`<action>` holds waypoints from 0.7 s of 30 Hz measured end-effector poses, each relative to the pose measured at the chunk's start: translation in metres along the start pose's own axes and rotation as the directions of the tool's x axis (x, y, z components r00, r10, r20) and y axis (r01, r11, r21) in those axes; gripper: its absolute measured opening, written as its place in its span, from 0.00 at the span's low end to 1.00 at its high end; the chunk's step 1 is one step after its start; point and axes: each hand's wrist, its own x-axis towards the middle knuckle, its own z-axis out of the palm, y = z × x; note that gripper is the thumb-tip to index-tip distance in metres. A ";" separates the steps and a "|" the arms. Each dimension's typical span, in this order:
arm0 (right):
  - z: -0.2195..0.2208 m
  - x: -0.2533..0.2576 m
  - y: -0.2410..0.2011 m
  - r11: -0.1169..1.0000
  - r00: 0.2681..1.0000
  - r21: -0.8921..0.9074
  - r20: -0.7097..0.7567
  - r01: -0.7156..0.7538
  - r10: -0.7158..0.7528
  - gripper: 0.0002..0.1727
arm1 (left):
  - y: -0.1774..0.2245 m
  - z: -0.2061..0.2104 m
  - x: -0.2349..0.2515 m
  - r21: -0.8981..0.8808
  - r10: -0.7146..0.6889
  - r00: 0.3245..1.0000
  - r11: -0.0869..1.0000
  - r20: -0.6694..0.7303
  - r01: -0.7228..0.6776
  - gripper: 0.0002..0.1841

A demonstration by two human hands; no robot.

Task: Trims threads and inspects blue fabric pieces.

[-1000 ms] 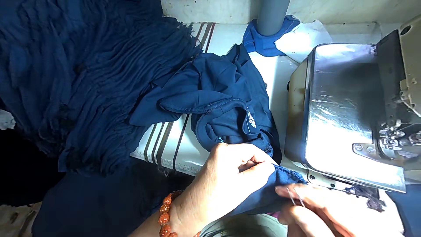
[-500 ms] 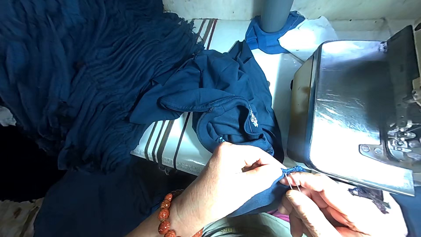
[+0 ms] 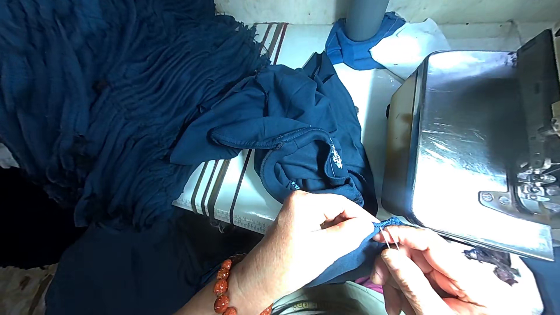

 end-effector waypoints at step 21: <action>-0.005 0.007 0.018 0.988 0.989 -0.066 -0.038 0.139 -0.142 0.08 | 0.000 0.004 0.005 -0.086 -0.075 0.997 0.993 0.005 0.075 0.09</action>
